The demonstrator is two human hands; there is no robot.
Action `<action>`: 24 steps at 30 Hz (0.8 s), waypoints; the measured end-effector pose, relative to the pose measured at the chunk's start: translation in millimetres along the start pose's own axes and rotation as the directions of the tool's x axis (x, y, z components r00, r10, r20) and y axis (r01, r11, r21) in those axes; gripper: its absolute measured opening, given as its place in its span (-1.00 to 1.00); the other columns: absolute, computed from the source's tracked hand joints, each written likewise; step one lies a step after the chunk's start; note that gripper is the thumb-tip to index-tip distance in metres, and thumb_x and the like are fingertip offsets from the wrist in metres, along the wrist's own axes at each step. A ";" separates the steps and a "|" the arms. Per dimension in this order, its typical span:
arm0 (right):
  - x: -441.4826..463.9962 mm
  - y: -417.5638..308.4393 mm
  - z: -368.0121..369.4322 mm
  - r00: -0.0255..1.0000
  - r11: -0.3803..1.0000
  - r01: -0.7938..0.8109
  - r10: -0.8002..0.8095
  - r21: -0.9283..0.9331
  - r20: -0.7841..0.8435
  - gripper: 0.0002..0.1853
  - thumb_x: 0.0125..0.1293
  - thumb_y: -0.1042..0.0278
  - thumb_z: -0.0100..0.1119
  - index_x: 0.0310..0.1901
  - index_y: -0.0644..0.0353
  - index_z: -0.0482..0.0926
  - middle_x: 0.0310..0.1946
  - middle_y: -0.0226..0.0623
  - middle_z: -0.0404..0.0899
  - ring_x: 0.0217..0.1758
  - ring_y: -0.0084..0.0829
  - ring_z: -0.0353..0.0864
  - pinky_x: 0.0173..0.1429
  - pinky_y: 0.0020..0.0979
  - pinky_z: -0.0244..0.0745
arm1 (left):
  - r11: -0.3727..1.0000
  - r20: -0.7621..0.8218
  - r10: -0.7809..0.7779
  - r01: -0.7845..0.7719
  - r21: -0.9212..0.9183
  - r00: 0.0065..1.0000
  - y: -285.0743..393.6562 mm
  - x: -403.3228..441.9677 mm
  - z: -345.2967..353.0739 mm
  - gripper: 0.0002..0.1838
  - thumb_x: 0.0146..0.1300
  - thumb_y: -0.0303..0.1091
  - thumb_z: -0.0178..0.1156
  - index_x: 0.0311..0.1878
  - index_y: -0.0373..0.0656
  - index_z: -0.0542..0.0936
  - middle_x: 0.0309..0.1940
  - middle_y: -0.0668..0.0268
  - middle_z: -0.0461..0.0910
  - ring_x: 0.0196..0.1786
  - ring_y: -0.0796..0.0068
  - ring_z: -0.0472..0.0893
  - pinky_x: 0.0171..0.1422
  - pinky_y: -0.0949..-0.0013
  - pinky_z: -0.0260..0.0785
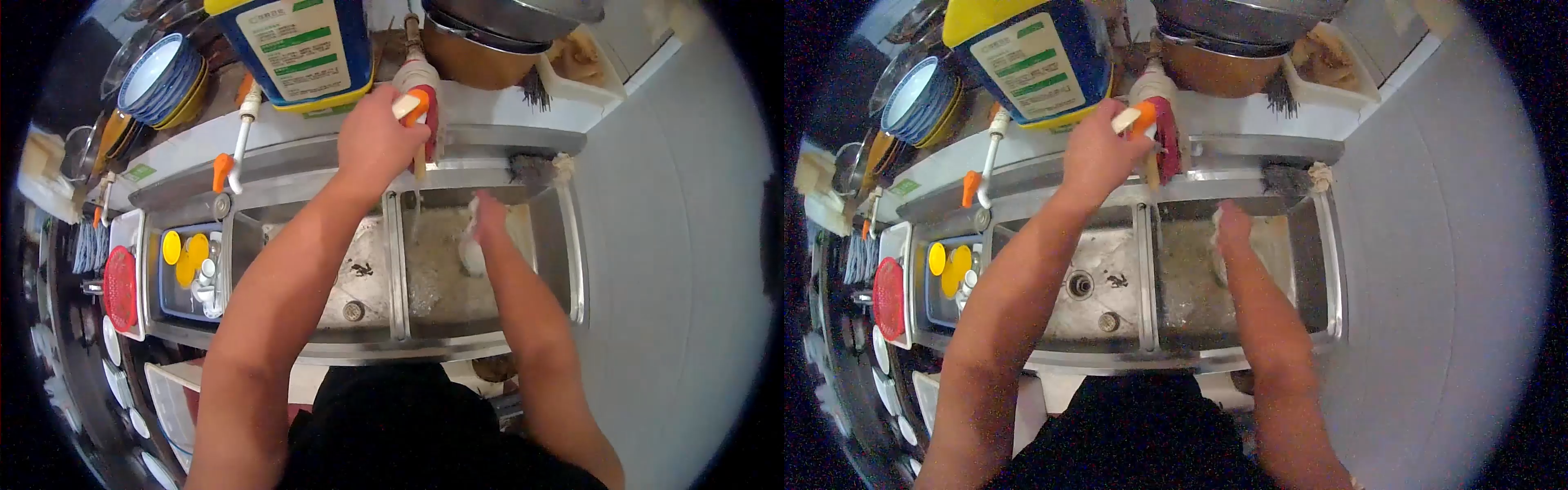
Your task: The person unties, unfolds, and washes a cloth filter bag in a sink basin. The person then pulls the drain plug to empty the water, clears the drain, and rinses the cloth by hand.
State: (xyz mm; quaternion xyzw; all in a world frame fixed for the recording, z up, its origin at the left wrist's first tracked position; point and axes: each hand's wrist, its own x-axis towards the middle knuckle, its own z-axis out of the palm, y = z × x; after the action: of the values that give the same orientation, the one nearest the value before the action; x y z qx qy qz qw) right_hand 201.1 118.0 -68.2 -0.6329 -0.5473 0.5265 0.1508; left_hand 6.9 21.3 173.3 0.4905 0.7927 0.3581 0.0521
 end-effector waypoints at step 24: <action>-293.0 23.5 255.6 0.558 0.971 0.098 0.127 -0.217 0.820 -0.67 0.36 0.10 -0.04 -0.34 0.25 0.43 -0.72 -0.43 0.32 -0.70 -0.54 0.28 -0.59 -0.51 0.20 | 0.696 0.276 -0.594 0.655 -0.294 0.755 -314.4 -373.3 -66.1 -0.37 0.13 0.24 0.06 0.01 -0.16 0.44 -0.19 -0.10 0.56 -0.07 0.04 0.57 0.00 0.07 0.35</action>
State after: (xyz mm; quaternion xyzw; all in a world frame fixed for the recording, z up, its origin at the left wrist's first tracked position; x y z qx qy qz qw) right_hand 46.1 -238.3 -41.6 -0.3285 -0.6074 0.6935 -0.2055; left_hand -63.0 -399.6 -72.9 0.1989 0.8221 0.4220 0.3263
